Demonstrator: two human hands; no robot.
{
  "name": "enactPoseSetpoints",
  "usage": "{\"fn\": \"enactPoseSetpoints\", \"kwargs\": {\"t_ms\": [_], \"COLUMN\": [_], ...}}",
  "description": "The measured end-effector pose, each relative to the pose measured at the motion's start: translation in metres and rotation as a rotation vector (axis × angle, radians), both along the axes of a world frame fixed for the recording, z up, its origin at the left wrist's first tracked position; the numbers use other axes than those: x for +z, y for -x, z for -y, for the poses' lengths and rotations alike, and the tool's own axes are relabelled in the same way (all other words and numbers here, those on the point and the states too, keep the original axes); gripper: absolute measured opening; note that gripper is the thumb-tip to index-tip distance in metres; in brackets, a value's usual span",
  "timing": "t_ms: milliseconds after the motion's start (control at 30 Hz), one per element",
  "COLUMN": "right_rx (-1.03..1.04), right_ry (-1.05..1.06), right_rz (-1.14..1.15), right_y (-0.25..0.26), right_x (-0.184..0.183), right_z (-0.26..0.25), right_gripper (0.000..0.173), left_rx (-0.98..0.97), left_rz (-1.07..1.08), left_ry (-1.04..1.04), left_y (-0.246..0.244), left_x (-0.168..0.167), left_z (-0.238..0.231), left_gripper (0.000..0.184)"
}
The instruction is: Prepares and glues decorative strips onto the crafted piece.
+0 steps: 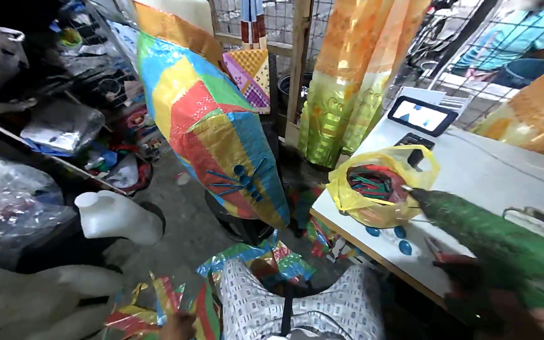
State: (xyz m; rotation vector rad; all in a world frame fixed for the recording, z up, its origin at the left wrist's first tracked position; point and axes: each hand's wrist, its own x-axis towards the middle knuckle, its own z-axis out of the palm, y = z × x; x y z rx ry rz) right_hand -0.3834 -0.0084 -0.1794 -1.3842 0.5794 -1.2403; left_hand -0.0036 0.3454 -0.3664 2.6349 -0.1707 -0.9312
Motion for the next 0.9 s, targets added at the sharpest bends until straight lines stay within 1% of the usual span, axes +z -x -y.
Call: {"fn": "enactPoseSetpoints", "kwargs": {"t_ms": [33, 100, 133, 200, 267, 300, 367, 433, 500, 567, 700, 900], "right_rx": [0.059, 0.022, -0.009, -0.033, -0.053, -0.095, -0.147, -0.103, -0.048, -0.052, -0.073, -0.125], "right_ry": [0.006, 0.010, -0.008, -0.031, -0.041, -0.055, -0.049, 0.015, 0.072, 0.113, 0.165, 0.226], "right_rz": [0.019, -0.026, -0.050, -0.080, -0.079, -0.103, -0.123, -0.139, -0.174, -0.228, -0.239, -0.320], "right_y": [-0.007, -0.020, -0.026, -0.029, -0.022, -0.018, -0.010, 0.000, 0.006, 0.008, 0.005, -0.002], "right_x": [-0.007, -0.022, -0.024, -0.025, -0.026, -0.023, -0.020, -0.024, -0.026, -0.031, -0.042, -0.043], "right_z": [0.000, -0.009, -0.016, -0.027, -0.034, -0.040, -0.049, -0.048, -0.046, -0.045, -0.042, -0.034], "right_gripper": [0.030, 0.034, 0.036, 0.035, 0.031, 0.029, 0.030, 0.029, 0.026, 0.025, 0.026, 0.029], "left_rx": [-0.034, -0.087, -0.106, -0.178, -0.302, -0.348, -0.380, -0.381, -0.401, -0.416, -0.411, -0.433], "left_rz": [-0.021, -0.060, -0.114, -0.253, -0.382, -0.417, -0.428, -0.391, -0.347, -0.320, -0.313, -0.315], "left_ry": [0.185, 0.568, 0.738, 0.973, 1.106, 1.139, 1.176, 1.187, 1.180, 1.168, 1.149, 1.171], "left_y": [0.008, 0.034, 0.048, 0.073, 0.091, 0.099, 0.113, 0.121, 0.124, 0.125, 0.124, 0.120], "left_x": [0.027, 0.078, 0.101, 0.142, 0.171, 0.182, 0.195, 0.197, 0.194, 0.193, 0.193, 0.192], "left_z": [0.030, 0.104, 0.139, 0.193, 0.225, 0.235, 0.250, 0.260, 0.265, 0.266, 0.263, 0.256], "left_gripper": [0.034, 0.026, 0.022, 0.024, 0.031, 0.031, 0.023, 0.014, 0.009, 0.008, 0.008, 0.008]}}
